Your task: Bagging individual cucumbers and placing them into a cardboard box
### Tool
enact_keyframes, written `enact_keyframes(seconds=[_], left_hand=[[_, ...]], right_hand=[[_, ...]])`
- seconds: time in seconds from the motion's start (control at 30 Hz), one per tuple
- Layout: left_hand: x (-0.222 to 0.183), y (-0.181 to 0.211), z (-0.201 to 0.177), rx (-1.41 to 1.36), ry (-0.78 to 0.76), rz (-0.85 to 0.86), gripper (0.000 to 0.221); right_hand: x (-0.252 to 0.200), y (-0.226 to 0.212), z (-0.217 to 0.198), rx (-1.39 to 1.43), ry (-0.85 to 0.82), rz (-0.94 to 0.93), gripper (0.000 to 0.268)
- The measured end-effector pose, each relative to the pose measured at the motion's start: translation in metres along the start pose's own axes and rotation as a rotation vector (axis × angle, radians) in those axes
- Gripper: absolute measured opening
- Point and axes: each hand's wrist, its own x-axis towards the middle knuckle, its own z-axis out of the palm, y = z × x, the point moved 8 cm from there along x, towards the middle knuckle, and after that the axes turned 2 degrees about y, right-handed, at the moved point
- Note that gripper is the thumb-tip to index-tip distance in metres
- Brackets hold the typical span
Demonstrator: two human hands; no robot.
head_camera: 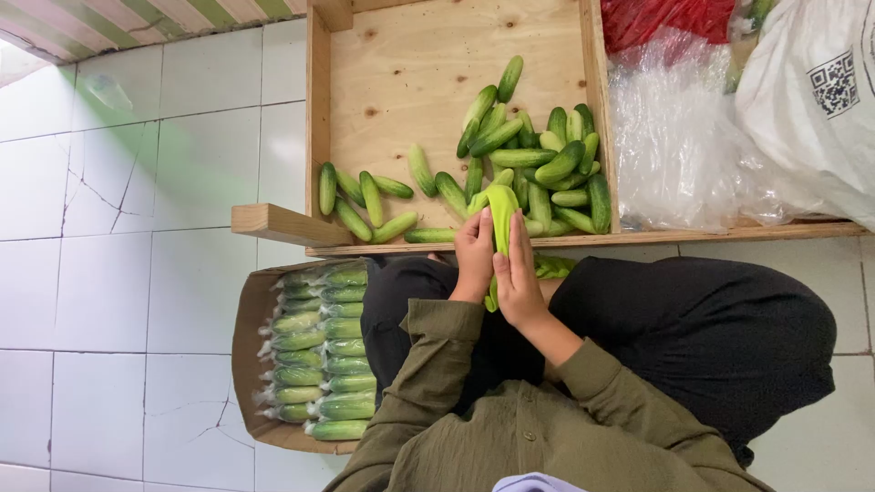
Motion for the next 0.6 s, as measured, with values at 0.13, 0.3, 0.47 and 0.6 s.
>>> enact_keyframes(seconds=[0.13, 0.3, 0.47, 0.6], left_hand=[[-0.008, 0.04, 0.012, -0.034, -0.027, -0.002, 0.026], [-0.004, 0.01, 0.016, -0.048, -0.083, -0.038, 0.022], [-0.001, -0.011, 0.014, -0.076, -0.083, -0.065, 0.017], [0.004, -0.012, 0.0, -0.011, -0.009, -0.021, 0.021]], right_hand=[[0.003, -0.003, 0.001, -0.002, 0.0, -0.007, 0.062], [0.029, 0.011, -0.005, -0.017, 0.039, -0.067, 0.057], [0.042, 0.026, -0.014, -0.025, 0.075, -0.069, 0.052], [0.029, 0.023, -0.003, -0.007, 0.055, -0.009, 0.054]])
